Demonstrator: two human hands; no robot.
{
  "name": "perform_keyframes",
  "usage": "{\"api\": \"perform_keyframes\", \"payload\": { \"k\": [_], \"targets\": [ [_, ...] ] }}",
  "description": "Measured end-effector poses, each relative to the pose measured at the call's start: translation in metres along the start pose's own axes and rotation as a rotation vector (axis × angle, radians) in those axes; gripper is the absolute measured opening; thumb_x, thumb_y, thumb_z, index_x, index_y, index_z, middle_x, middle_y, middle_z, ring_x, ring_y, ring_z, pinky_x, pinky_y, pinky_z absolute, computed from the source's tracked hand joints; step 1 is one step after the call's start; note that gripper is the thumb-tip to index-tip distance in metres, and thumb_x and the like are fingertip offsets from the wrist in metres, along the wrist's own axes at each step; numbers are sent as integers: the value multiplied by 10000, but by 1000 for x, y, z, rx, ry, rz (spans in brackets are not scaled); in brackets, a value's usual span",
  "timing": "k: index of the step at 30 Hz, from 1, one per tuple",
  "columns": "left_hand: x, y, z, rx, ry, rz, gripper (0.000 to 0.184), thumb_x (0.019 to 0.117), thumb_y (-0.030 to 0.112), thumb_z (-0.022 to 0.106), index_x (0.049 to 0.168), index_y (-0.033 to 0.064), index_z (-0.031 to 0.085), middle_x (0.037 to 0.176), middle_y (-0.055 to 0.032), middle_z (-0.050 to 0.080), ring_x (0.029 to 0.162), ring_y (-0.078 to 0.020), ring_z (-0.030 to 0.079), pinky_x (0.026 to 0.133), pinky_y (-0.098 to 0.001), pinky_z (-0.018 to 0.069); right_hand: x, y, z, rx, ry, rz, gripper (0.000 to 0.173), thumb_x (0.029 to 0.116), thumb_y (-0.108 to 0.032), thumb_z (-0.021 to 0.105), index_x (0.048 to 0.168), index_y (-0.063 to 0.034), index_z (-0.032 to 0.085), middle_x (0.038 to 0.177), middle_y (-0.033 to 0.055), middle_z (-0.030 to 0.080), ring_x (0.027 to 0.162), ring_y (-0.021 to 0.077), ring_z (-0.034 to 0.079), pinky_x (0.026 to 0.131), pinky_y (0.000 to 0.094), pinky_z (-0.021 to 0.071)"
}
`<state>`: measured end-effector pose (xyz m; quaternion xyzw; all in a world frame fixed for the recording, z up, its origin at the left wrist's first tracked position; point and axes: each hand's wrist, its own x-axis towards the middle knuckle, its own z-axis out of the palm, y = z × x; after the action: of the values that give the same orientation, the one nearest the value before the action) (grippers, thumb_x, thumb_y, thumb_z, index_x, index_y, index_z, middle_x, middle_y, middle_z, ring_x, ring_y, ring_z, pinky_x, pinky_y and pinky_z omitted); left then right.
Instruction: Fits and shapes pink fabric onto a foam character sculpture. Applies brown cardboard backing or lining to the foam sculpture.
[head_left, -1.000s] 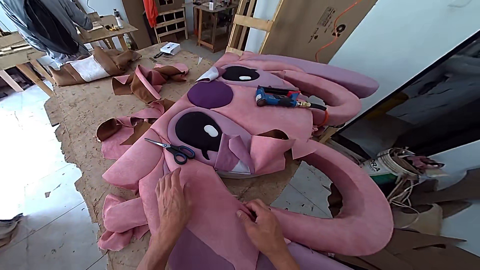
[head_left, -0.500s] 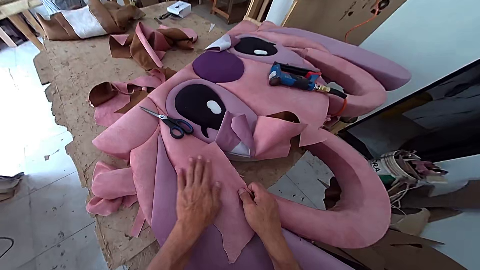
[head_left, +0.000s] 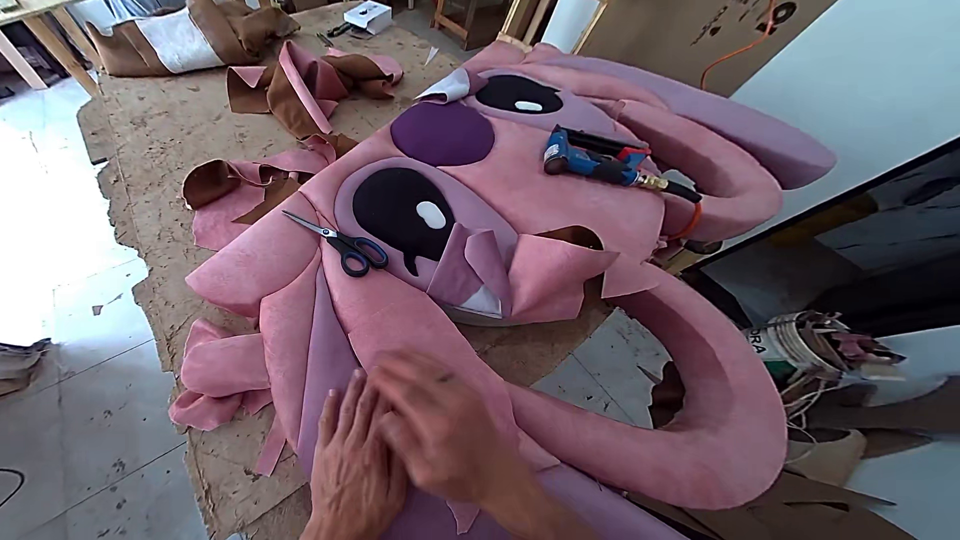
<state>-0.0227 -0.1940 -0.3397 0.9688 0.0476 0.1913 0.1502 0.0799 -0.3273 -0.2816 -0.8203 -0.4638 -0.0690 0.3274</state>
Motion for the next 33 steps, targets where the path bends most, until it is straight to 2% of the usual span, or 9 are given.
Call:
{"api": "perform_keyframes", "payload": {
  "k": [2, 4, 8, 11, 13, 16, 20, 25, 33],
  "targets": [
    [-2, 5, 3, 14, -21, 20, 544, 966, 455, 355, 1074, 94, 747, 1117, -120, 748, 1197, -316, 650, 1116, -615, 370, 20, 2, 34, 50, -202, -140, 481, 1094, -382, 331, 1373, -154, 649, 1490, -12, 576, 1478, 151, 409, 1247, 413, 311],
    [1, 6, 3, 67, -101, 5, 553, 978, 421, 327, 1121, 113, 764, 1197, -88, 745, 1281, -294, 618, 1184, -616, 297, 23, 21, 54, -38, -311, -128, 548, 1104, -419, 249, 1463, -168, 578, 1569, -38, 495, 1523, 131, 325, 1281, 412, 210],
    [4, 6, 5, 137, -183, 0, 615, 1034, 457, 249, 1464, 178, 589, 1565, 23, 502, 1497, -241, 393, 1215, -608, 232, 18, 74, 27, -196, -345, 38, 573, 1097, -442, 215, 1553, -204, 467, 1661, -38, 345, 1558, 184, 241, 1257, 505, 237],
    [5, 5, 8, 116, -149, -11, 620, 1015, 462, 284, 1518, 196, 529, 1591, 54, 465, 1505, -219, 378, 1218, -600, 228, 9, 121, 2, -131, -361, 162, 613, 1096, -448, 158, 1633, -191, 305, 1699, -34, 257, 1557, 142, 240, 1258, 482, 246],
    [6, 5, 8, 98, -124, -22, 615, 1004, 470, 310, 1505, 203, 546, 1576, 61, 485, 1495, -210, 394, 1221, -592, 229, 5, 129, -4, -173, -255, 181, 600, 1096, -421, 202, 1611, -156, 358, 1657, -27, 357, 1495, 118, 375, 1220, 425, 334],
    [3, 5, 9, 47, -51, -52, 587, 991, 446, 351, 1426, 163, 626, 1510, 22, 564, 1458, -225, 453, 1219, -562, 266, 13, 107, -6, -288, -47, 221, 600, 1075, -404, 286, 1544, -71, 453, 1605, 61, 441, 1421, 184, 491, 1112, 418, 465],
    [-2, 5, 9, 43, -37, -66, 561, 996, 404, 339, 1370, 153, 673, 1474, 14, 598, 1444, -239, 472, 1217, -551, 278, 13, 82, 16, -507, -174, 247, 749, 1053, -550, 203, 1577, -49, 390, 1657, 105, 344, 1549, 264, 276, 1255, 524, 214],
    [-1, 3, 8, 41, -41, -62, 557, 1004, 405, 329, 1358, 157, 680, 1481, 16, 592, 1451, -241, 463, 1215, -573, 266, 10, 58, 28, -585, -245, 134, 869, 1018, -687, 156, 1582, -68, 391, 1664, 108, 330, 1570, 281, 216, 1251, 641, 94],
    [-36, -46, 2, -404, 204, 35, 350, 1045, 208, 368, 1152, 151, 696, 1331, -36, 682, 1375, -221, 541, 1190, -454, 397, 8, -3, 32, 224, -504, 86, 777, 1073, -562, 79, 1593, -58, 360, 1652, 64, 364, 1551, 162, 269, 1286, 495, 147]
  ]
}}
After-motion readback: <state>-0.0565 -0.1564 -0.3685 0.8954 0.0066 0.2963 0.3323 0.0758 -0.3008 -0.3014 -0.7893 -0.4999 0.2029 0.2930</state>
